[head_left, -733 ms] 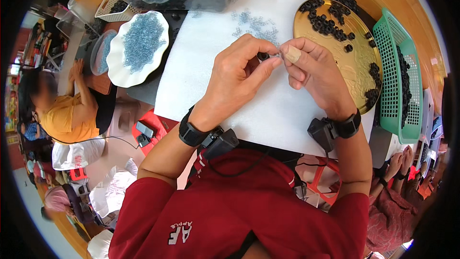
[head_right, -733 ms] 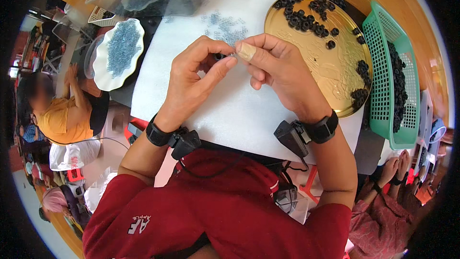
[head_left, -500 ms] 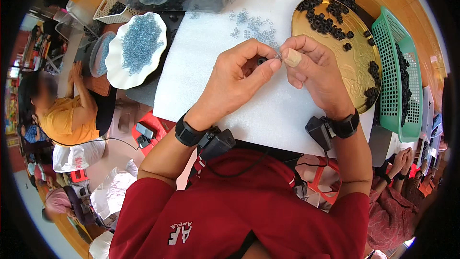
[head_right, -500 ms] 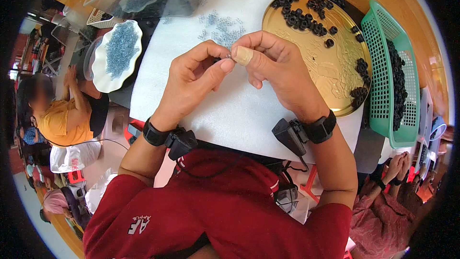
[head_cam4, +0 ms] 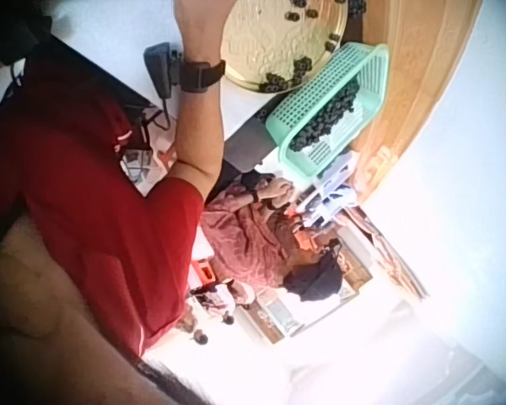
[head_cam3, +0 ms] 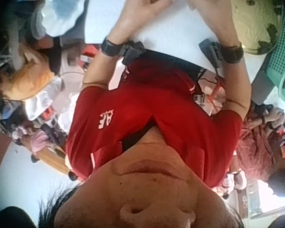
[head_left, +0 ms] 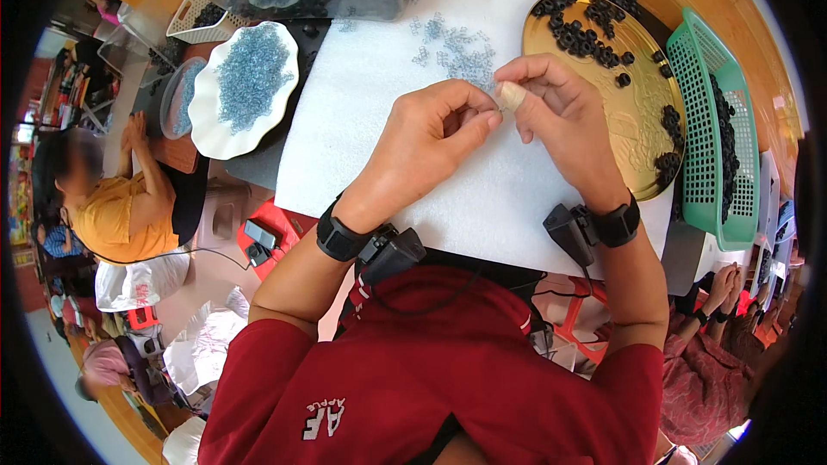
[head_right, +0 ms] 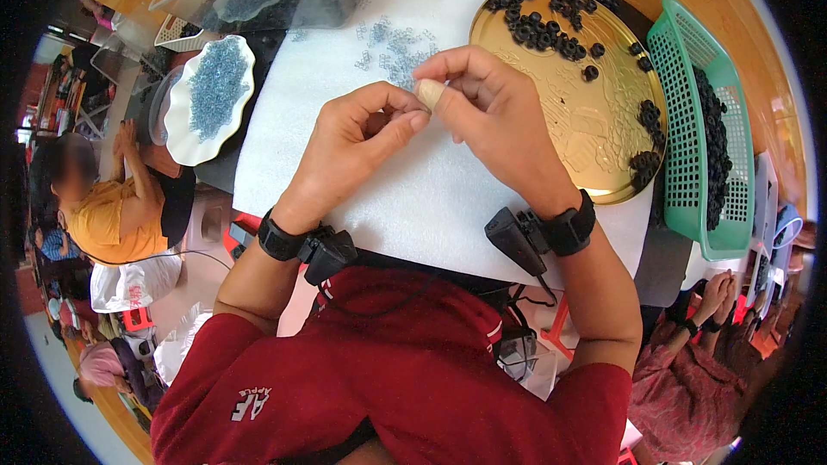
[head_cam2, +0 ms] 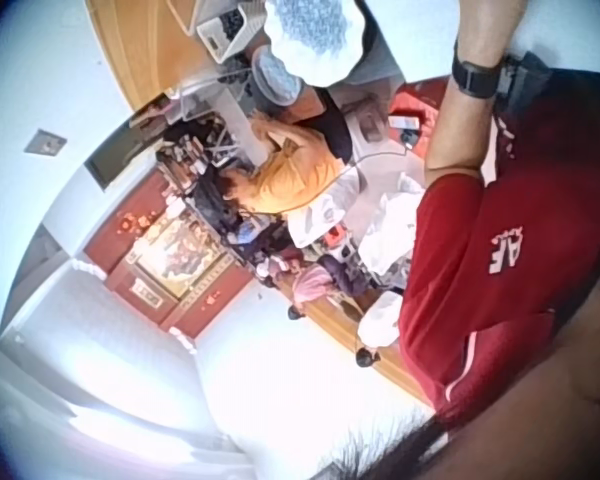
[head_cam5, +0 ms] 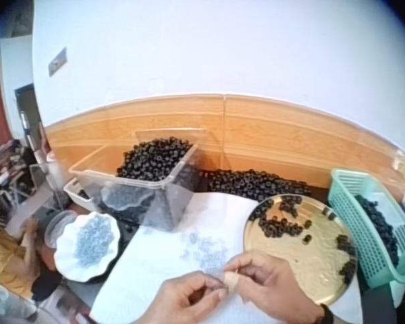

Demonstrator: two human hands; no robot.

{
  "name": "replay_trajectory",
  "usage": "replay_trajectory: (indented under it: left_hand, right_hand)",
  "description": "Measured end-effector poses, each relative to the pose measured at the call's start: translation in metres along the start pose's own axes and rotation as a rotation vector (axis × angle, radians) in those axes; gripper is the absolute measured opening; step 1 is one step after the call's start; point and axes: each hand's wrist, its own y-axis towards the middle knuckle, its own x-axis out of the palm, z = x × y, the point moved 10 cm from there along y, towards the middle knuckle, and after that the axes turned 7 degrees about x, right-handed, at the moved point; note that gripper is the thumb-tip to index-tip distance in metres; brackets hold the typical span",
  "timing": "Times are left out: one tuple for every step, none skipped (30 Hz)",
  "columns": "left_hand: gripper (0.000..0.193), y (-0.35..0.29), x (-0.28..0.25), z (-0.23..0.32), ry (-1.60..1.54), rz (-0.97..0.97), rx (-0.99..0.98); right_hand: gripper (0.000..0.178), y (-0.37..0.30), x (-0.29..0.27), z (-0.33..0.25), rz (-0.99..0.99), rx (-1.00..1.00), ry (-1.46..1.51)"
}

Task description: The person is assembling small black plastic components by inserting tiny blue beads into specific circular recesses on each part.

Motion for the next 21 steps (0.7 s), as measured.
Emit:
replay_trajectory:
  left_hand:
    - [0.016, 0.0, 0.0, 0.002, 0.0, -0.001, 0.0]
    - [0.019, 0.0, -0.006, 0.004, -0.064, 0.05, -0.034]
    - [0.022, 0.001, -0.011, 0.006, -0.127, 0.102, -0.067]
    - [0.022, 0.001, -0.016, 0.009, -0.125, 0.103, -0.066]
    - [0.024, 0.0, -0.023, 0.005, -0.336, 0.143, -0.13]
    - [0.027, -0.002, -0.027, 0.0, -0.544, 0.186, -0.192]
    - [0.027, -0.001, -0.029, 0.001, -0.537, 0.192, -0.189]
    - [0.03, -0.006, -0.032, -0.011, -0.779, 0.324, -0.285]
    - [0.033, -0.013, -0.033, -0.024, -1.021, 0.459, -0.379]
    - [0.036, -0.012, -0.031, -0.023, -1.196, 0.404, -0.364]
    - [0.036, -0.015, -0.032, -0.023, -1.189, 0.411, -0.36]
    - [0.035, -0.018, -0.033, -0.02, -1.196, 0.482, -0.379]
    - [0.035, -0.021, -0.035, -0.02, -1.203, 0.552, -0.399]
    - [0.033, -0.022, -0.035, -0.021, -1.242, 0.531, -0.391]
    - [0.033, -0.021, -0.034, -0.019, -1.238, 0.531, -0.392]
    - [0.032, -0.022, -0.031, -0.02, -1.265, 0.563, -0.449]
    - [0.031, -0.024, -0.027, -0.024, -1.291, 0.594, -0.507]
    - [0.031, -0.022, -0.027, -0.025, -1.289, 0.591, -0.513]
    - [0.03, -0.02, -0.028, -0.028, -1.317, 0.601, -0.514]
    - [0.029, -0.016, -0.03, -0.032, -1.346, 0.61, -0.517]
    - [0.029, -0.016, -0.036, -0.042, -1.345, 0.611, -0.526]
  right_hand:
    - [0.018, 0.0, -0.001, -0.001, 0.001, 0.0, 0.001]
    - [0.017, 0.0, -0.004, -0.001, 0.02, 0.006, 0.044]
    - [0.017, 0.0, -0.007, -0.002, 0.038, 0.01, 0.087]
    - [0.017, -0.001, -0.007, -0.003, 0.036, 0.009, 0.088]
    - [0.017, -0.002, -0.007, -0.003, 0.036, 0.021, 0.056]
    - [0.016, -0.002, -0.005, -0.003, 0.03, 0.03, 0.026]
    - [0.016, -0.002, -0.004, -0.003, 0.024, 0.025, 0.03]
    - [0.017, -0.003, -0.002, -0.002, 0.008, 0.039, 0.028]
    - [0.017, -0.003, 0.0, 0.0, -0.009, 0.054, 0.027]
    - [0.017, -0.003, 0.0, 0.0, -0.018, 0.05, 0.032]
    - [0.017, -0.003, 0.0, 0.001, -0.02, 0.052, 0.021]
    - [0.017, -0.003, -0.001, 0.001, -0.018, 0.054, 0.008]
    - [0.017, -0.003, -0.001, 0.001, -0.022, 0.051, 0.013]
    - [0.017, -0.003, -0.003, 0.001, -0.017, 0.054, 0.022]
    - [0.017, -0.004, -0.004, 0.001, -0.009, 0.059, 0.03]
    - [0.017, -0.004, -0.004, 0.001, -0.008, 0.058, 0.033]
    - [0.017, -0.005, -0.003, -0.001, -0.018, 0.033, 0.054]
    - [0.017, -0.006, -0.003, -0.003, -0.025, 0.01, 0.076]
    - [0.017, -0.007, -0.005, -0.005, -0.019, 0.014, 0.078]
    - [0.016, -0.008, 0.002, -0.006, -0.121, 0.052, 0.055]
    - [0.016, -0.011, 0.01, -0.007, -0.227, 0.092, 0.034]
